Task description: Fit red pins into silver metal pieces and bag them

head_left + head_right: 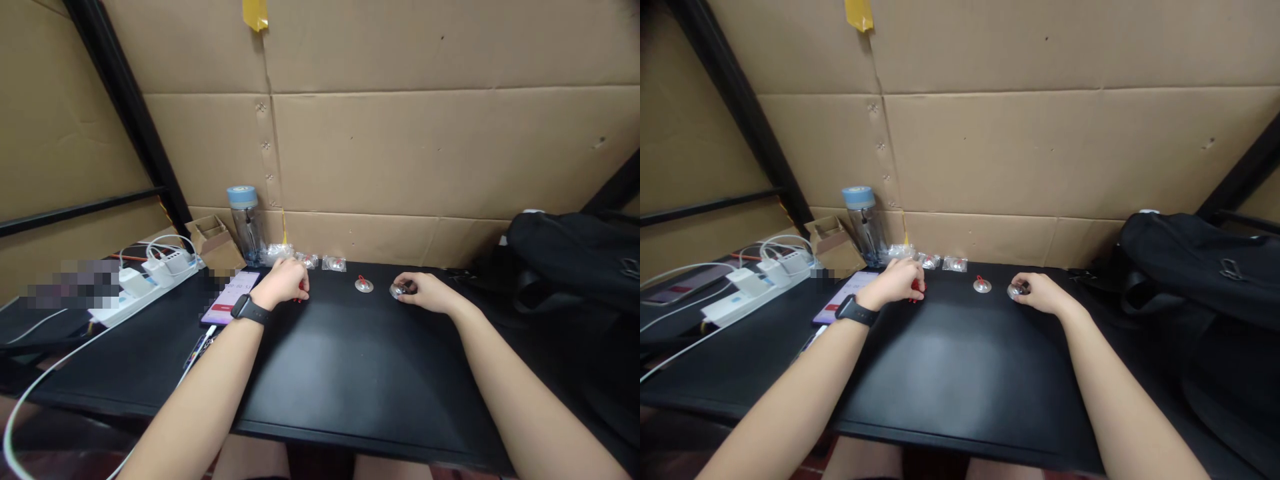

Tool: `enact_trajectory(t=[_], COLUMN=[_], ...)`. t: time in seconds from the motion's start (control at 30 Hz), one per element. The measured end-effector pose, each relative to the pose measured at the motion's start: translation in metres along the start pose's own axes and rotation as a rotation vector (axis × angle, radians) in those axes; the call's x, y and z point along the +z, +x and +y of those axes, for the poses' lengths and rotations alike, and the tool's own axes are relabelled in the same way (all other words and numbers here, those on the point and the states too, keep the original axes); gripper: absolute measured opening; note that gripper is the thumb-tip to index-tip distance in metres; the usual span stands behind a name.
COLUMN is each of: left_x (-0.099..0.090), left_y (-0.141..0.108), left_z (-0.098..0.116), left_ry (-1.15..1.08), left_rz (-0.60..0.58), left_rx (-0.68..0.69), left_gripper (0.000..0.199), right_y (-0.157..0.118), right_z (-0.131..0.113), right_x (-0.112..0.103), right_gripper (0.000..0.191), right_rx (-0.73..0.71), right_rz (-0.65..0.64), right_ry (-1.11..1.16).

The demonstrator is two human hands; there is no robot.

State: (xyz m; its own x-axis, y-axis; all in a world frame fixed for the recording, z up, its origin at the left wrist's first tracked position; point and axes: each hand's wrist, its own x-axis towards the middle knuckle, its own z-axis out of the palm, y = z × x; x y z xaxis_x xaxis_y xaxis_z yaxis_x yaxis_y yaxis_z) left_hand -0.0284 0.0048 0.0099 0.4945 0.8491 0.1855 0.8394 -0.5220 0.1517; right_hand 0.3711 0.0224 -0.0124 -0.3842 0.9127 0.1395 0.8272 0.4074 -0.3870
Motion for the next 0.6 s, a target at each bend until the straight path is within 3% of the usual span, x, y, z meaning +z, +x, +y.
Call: enact_trajectory(t=[0.37,0.47,0.6], left_x=[0.008,0.011,0.016], left_y=[-0.001,0.0,0.004], left_z=[0.011,0.02,0.04], left_ry=[0.009,-0.002,-0.18], left_rz=[-0.078,-0.007,0.166], left_rx=[-0.022,0.052,0.164], left_gripper=[0.014,0.014,0.013], right_y=[0.0,0.0,0.001], right_z=[0.0,-0.007,-0.028], right_x=[-0.003,-0.004,-0.001], right_gripper=[0.031,0.028,0.029], right_rx=[0.002,-0.02,-0.084], right_rz=[0.021,0.081,0.19], right_ry=[0.051,0.064,0.139])
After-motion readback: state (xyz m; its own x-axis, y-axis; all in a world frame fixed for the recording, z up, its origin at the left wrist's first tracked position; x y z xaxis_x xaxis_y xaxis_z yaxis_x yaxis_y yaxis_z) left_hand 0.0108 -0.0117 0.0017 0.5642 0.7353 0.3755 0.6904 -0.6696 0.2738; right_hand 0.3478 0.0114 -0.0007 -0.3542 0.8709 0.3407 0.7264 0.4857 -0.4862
